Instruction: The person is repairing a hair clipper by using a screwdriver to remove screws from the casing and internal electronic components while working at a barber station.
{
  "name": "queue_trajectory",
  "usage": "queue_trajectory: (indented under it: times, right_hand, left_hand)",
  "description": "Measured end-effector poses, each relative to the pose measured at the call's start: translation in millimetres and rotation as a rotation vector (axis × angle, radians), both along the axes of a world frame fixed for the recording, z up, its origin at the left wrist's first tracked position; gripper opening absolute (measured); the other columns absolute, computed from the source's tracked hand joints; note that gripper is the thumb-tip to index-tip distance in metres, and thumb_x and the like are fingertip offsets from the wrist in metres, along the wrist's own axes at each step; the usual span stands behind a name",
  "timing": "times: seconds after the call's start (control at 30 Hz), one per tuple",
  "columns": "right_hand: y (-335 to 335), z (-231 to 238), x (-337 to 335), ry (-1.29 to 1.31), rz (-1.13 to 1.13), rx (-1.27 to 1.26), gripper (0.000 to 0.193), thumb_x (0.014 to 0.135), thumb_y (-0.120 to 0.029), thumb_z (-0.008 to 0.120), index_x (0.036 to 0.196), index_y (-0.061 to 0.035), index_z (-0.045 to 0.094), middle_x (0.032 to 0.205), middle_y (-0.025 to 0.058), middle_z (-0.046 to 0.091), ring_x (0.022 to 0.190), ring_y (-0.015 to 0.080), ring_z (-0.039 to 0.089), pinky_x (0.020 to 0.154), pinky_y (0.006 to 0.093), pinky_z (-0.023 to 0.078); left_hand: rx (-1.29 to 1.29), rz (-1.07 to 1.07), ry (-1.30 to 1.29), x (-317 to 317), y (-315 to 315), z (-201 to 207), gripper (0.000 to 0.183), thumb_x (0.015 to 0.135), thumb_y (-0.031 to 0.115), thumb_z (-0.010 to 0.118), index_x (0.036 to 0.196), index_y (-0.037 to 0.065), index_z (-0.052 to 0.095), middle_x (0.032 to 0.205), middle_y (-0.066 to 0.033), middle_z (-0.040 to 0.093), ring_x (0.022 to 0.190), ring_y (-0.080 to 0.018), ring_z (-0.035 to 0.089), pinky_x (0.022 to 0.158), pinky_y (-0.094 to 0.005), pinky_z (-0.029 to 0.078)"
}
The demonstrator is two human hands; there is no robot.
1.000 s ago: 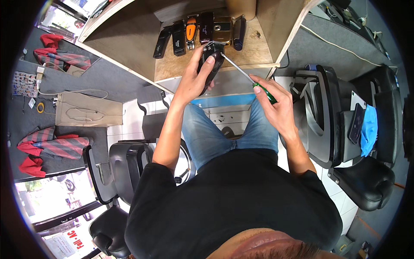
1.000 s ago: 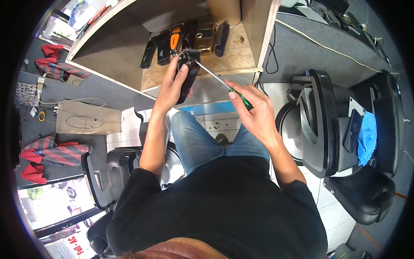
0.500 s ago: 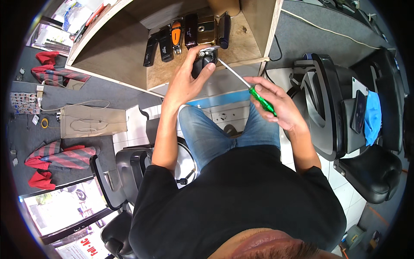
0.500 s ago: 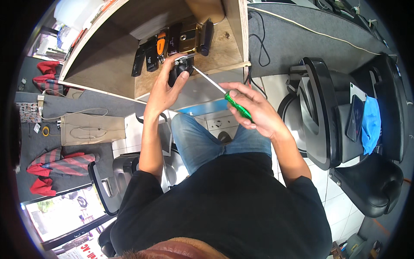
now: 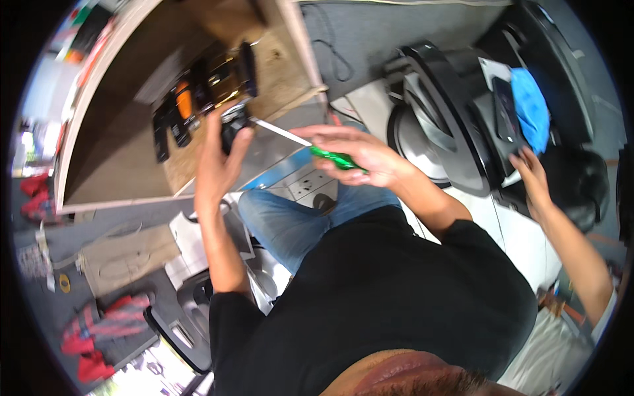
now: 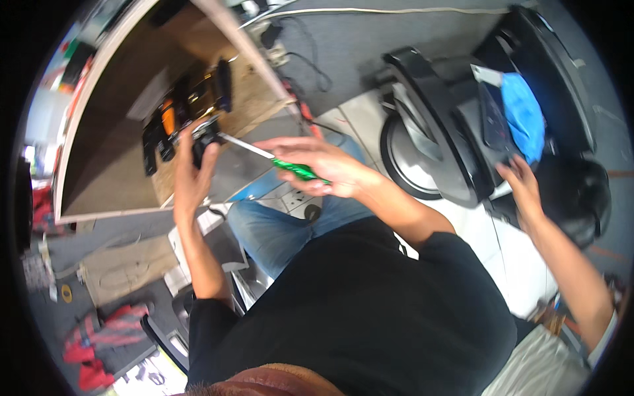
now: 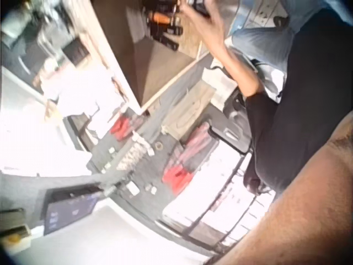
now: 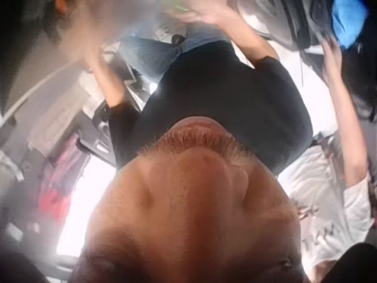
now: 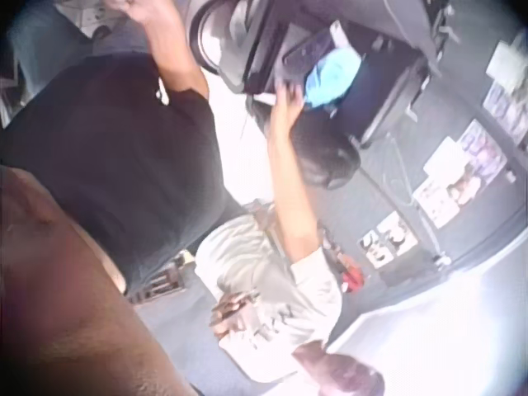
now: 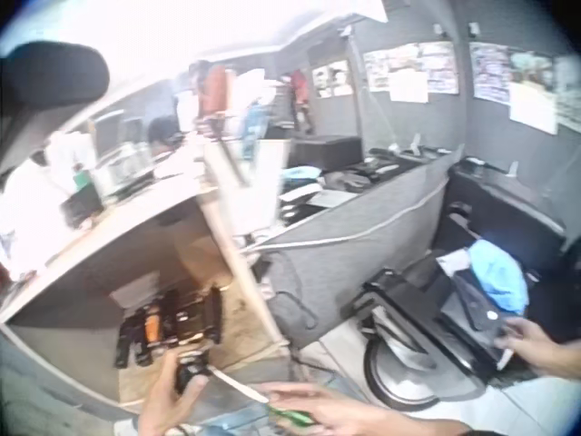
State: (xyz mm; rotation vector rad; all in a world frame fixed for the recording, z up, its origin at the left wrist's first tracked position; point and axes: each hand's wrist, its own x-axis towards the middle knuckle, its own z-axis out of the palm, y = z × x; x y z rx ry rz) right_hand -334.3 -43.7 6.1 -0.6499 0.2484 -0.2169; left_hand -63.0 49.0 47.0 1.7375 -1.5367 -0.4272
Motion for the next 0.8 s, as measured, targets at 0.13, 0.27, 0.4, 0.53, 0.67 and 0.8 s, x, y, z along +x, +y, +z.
queue_trajectory:
  times: [0.13, 0.27, 0.4, 0.53, 0.67, 0.8]
  right_hand:
    - [-2.9, -3.4, 0.8, -0.049, 0.035, 0.107, 0.048, 0.113, -0.022, 0.052, 0.160, -0.0127, 0.045, 0.086, 0.0019, 0.052, 0.051, 0.0017, 0.041, 0.038, 0.0173, 0.031]
    - [-2.5, -8.8, 1.1, -0.063, 0.051, 0.076, 0.049, 0.113, -0.020, 0.052, 0.161, -0.0144, 0.044, 0.086, 0.0020, 0.052, 0.052, 0.0030, 0.043, 0.039, 0.0176, 0.032]
    - [-0.7, -9.4, 6.4, -0.057, 0.039, 0.054, 0.049, 0.113, -0.021, 0.052, 0.161, -0.0140, 0.044, 0.086, 0.0021, 0.053, 0.051, 0.0029, 0.043, 0.039, 0.0178, 0.031]
    - [4.6, 0.0, 6.6, 0.026, -0.012, -0.009, 0.049, 0.114, -0.024, 0.052, 0.161, -0.0136, 0.043, 0.085, 0.0017, 0.053, 0.049, 0.0028, 0.042, 0.039, 0.0182, 0.030]
    - [15.8, 4.9, 7.4, -0.017, -0.024, 0.058, 0.053, 0.114, -0.025, 0.052, 0.163, -0.0138, 0.039, 0.085, 0.0015, 0.052, 0.048, 0.0032, 0.040, 0.038, 0.0189, 0.029]
    - [22.1, -1.0, 12.7, -0.078, 0.020, 0.195, 0.055, 0.113, -0.026, 0.053, 0.164, -0.0144, 0.037, 0.086, 0.0020, 0.053, 0.049, 0.0037, 0.041, 0.036, 0.0186, 0.028]
  left_hand:
    - [-0.016, -0.020, -0.047, 8.1, -1.5, -10.0, 0.046, 0.107, 0.024, 0.066, 0.149, 0.014, 0.051, 0.100, -0.0015, 0.062, 0.074, -0.0084, 0.052, 0.062, -0.0257, 0.043]
    - [0.015, -0.021, -0.086, 4.9, -4.9, -6.0, 0.046, 0.108, 0.024, 0.065, 0.150, 0.016, 0.050, 0.094, 0.0006, 0.061, 0.065, -0.0059, 0.049, 0.053, -0.0243, 0.041]
    - [0.006, -0.010, -0.051, 5.1, -0.3, -4.6, 0.046, 0.107, 0.023, 0.067, 0.149, 0.015, 0.052, 0.096, -0.0008, 0.063, 0.072, -0.0085, 0.052, 0.062, -0.0257, 0.044]
    - [-0.067, -0.028, -0.023, -3.1, -2.1, 3.8, 0.046, 0.103, 0.026, 0.072, 0.144, 0.013, 0.056, 0.105, -0.0060, 0.069, 0.094, -0.0153, 0.062, 0.085, -0.0299, 0.051]
    - [-0.070, 0.004, -0.080, 1.8, 2.6, 2.0, 0.049, 0.102, 0.034, 0.073, 0.145, 0.019, 0.056, 0.102, -0.0115, 0.074, 0.087, -0.0234, 0.069, 0.081, -0.0349, 0.053]
    - [-0.056, -0.007, -0.054, 8.0, 13.0, 5.0, 0.049, 0.102, 0.033, 0.073, 0.145, 0.016, 0.055, 0.106, -0.0146, 0.075, 0.093, -0.0263, 0.071, 0.086, -0.0374, 0.054]
